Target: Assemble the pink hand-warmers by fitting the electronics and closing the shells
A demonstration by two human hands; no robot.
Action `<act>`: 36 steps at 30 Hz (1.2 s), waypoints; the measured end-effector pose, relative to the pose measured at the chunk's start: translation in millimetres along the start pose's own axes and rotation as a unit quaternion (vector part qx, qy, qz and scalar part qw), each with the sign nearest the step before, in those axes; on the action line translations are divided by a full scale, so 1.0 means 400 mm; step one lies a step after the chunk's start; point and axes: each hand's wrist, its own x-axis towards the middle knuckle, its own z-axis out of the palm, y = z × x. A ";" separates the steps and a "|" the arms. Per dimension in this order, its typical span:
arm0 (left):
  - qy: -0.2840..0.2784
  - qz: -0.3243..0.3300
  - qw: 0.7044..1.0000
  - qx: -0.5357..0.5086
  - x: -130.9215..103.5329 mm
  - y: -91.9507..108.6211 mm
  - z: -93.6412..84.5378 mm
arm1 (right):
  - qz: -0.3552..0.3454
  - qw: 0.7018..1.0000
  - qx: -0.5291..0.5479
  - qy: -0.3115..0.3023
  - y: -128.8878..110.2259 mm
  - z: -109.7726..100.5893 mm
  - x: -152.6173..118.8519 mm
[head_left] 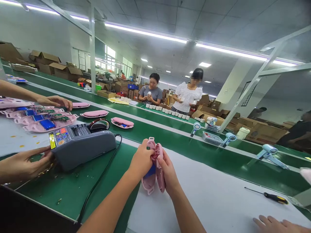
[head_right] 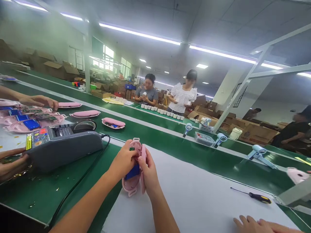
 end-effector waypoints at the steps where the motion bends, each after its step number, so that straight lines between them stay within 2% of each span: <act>1: 0.001 0.003 1.000 0.007 -0.001 0.004 0.003 | 0.000 1.000 0.020 0.003 -0.002 0.006 0.000; 4: 0.013 0.018 1.000 -0.001 -0.005 0.011 0.008 | 0.000 0.998 0.057 0.006 -0.008 0.015 0.001; 8: 0.031 0.010 0.993 -0.115 -0.005 0.000 0.009 | -0.003 0.999 0.048 0.001 -0.016 0.006 0.002; 11: 0.065 -0.022 0.972 -0.225 0.005 -0.021 0.017 | -0.011 0.999 0.044 0.008 -0.014 -0.006 0.003; 14: 0.052 -0.070 0.952 -0.294 0.017 -0.036 0.031 | -0.019 0.999 0.044 0.013 -0.008 -0.015 0.005; 17: 0.033 -0.075 0.942 -0.326 0.021 -0.029 0.038 | -0.023 0.999 0.022 0.018 -0.001 -0.015 0.006; 22: 0.064 -0.059 0.938 -0.337 0.011 0.000 0.036 | -0.016 1.000 0.000 0.018 0.004 -0.003 0.005; 26: 0.052 -0.085 0.921 -0.375 0.010 -0.002 0.036 | -0.010 0.999 -0.008 0.031 0.008 -0.004 0.008; 29: 0.023 -0.131 0.891 -0.434 0.010 -0.004 0.038 | -0.013 0.999 -0.018 0.026 0.009 -0.007 0.009; 31: 0.013 -0.162 0.861 -0.482 0.009 -0.002 0.041 | -0.018 0.999 -0.020 0.022 0.008 -0.006 0.009; 36: -0.054 -0.196 0.754 -0.625 0.004 0.005 0.046 | -0.041 0.999 -0.023 0.018 0.010 -0.009 0.011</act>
